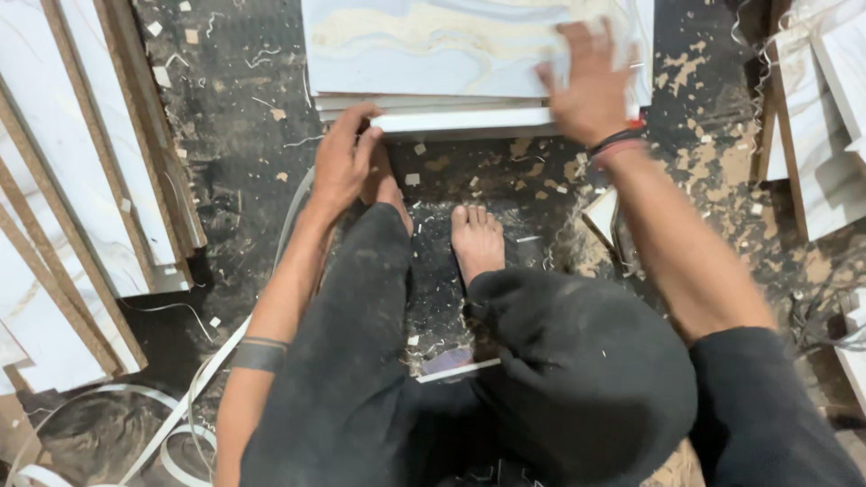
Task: The person sits on the floor of a panel workshop and applies white edge banding tape to the edges of melamine-faced particle boards. They hold a board steady, run a heated hand iron along the tape to bond it, press and peel the tape ends by hand, and set finished boards onto a growing stack beside them.
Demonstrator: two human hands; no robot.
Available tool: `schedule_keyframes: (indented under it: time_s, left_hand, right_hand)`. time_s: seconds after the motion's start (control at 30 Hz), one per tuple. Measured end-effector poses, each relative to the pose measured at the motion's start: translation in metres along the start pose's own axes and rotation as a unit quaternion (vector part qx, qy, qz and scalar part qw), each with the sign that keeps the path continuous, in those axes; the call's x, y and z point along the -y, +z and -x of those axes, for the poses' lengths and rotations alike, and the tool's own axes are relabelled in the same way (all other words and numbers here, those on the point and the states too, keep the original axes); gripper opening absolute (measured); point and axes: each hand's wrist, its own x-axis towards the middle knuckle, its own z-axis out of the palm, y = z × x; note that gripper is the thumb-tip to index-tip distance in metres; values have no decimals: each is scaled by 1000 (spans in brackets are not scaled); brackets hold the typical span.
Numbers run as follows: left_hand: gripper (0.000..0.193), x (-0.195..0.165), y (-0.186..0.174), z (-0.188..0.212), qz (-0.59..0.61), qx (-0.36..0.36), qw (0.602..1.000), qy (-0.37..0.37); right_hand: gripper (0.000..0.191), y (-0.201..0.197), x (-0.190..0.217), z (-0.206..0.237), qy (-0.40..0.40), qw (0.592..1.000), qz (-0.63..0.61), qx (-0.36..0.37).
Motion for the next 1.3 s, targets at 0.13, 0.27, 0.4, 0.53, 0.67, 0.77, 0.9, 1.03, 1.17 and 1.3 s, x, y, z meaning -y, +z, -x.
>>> schedule_keyframes:
  time_s: [0.13,0.27,0.4,0.53,0.67,0.77,0.9,1.03,1.17,1.3]
  left_hand:
    - [27,4,-3,4,7,25,1000,-10]
    - [31,-1,-4,3,5,6,1000,-9]
    - [29,-14,-19,-4,-67,43,997,-13]
    - [47,-32,-12,-3,-315,80,940,107]
    - [82,-41,51,-24,-289,56,889,352]
    - [81,-23,68,-32,-434,28,827,356]
    - [79,-1,52,-30,-444,54,844,297]
    - [76,-2,28,-20,-377,59,891,246]
    - [74,-13,27,-20,-318,75,920,218]
    - [68,-16,27,-23,-323,97,918,207]
  right_hand:
    - [72,78,109,-21,-100,994,18,48]
    - [72,104,153,-32,-158,986,-28,49]
    - [64,67,142,-36,-63,946,-307,81]
    - [42,17,87,-10,-87,984,-156,-1]
    - [38,10,50,23,-125,992,-1,5]
    - [40,14,47,28,-150,988,47,-9]
    - [43,10,54,24,-162,986,47,3]
    - [39,5,50,22,-119,987,52,91]
    - [55,15,56,2,-64,969,82,224]
    - [64,52,95,-31,-183,964,84,171]
